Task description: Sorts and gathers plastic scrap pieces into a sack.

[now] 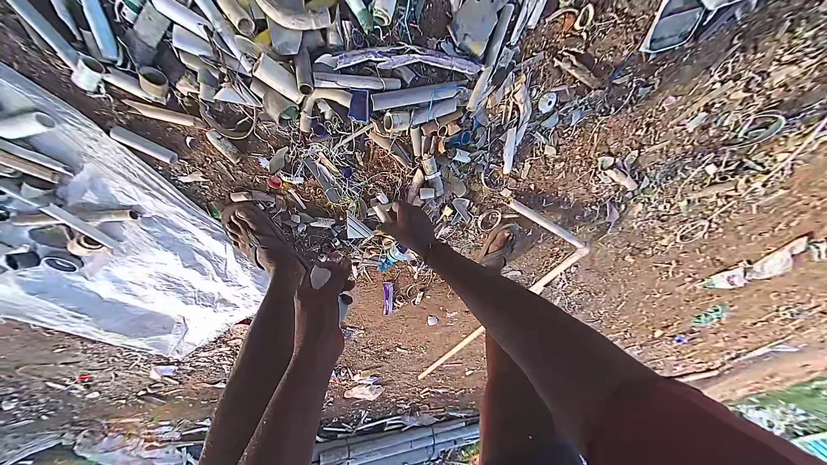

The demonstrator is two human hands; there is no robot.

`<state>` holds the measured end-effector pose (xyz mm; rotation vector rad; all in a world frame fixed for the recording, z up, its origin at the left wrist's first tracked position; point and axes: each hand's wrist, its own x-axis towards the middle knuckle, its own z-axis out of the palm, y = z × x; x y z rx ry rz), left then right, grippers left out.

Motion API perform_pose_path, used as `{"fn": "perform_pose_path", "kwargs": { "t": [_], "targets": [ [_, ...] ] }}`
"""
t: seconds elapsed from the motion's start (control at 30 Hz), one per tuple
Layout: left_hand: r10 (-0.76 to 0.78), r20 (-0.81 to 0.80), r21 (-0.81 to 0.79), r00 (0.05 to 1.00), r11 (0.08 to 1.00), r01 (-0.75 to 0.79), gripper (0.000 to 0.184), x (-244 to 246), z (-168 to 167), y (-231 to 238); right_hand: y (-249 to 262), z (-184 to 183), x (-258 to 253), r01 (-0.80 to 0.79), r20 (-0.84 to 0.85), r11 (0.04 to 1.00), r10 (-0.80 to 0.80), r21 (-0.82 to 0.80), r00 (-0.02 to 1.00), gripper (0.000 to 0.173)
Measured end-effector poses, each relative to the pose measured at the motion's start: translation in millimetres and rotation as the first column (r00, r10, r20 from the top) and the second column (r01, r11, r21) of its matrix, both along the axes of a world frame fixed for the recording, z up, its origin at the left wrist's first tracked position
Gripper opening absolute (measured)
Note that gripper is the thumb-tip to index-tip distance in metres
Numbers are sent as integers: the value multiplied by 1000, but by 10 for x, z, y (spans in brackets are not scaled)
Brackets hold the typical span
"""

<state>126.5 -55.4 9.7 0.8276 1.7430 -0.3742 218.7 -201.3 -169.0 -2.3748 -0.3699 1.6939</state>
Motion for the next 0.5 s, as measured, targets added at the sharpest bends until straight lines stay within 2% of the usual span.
{"fn": "perform_pose_path", "kwargs": {
  "t": [0.07, 0.13, 0.17, 0.23, 0.27, 0.3, 0.33, 0.37, 0.4, 0.43, 0.5],
  "targets": [
    [-85, -87, 22, 993, 996, 87, 24, 53, 42, 55, 112, 550, -136, 253, -242, 952, -208, 170, 948, 29],
    [-155, -81, 39, 985, 987, 159, 36, -64, -9, 48, 225, 1034, -267, 419, -481, 872, -263, 253, 837, 25],
    [-180, -56, 53, 982, 982, 183, 34, -89, -28, 51, 285, 1207, -292, 493, -589, 825, -261, 275, 765, 23],
    [-212, -20, 75, 977, 974, 213, 17, -78, -22, 64, 308, 1268, -315, 639, -770, 731, -258, 240, 584, 14],
    [-200, -1, 76, 980, 977, 200, 12, -68, -15, 78, 265, 1149, -317, 688, -790, 693, -292, 213, 539, 10],
    [-167, 17, 83, 986, 983, 166, 10, -76, -19, 85, 191, 958, -314, 693, -738, 687, -350, 216, 577, 10],
    [-116, 45, 83, 992, 990, 112, 8, -88, -25, 89, 105, 708, -304, 624, -593, 733, -384, 270, 708, 12],
    [-60, 68, 78, 996, 995, 55, 8, -93, -32, 89, 22, 414, -274, 471, -390, 829, -344, 300, 854, 15],
    [-20, 78, 65, 997, 998, 15, 8, -101, -35, 84, -43, 96, -272, 279, -153, 925, -247, 256, 957, 19],
    [4, 77, 46, 997, 999, -7, 9, -109, -30, 72, -79, -139, -269, 108, 23, 982, -112, 156, 993, 24],
    [20, 70, 5, 997, 1000, -21, 12, -113, -28, 70, -71, -446, -242, -185, 190, 983, 182, -6, 965, 32]
  ]
}}
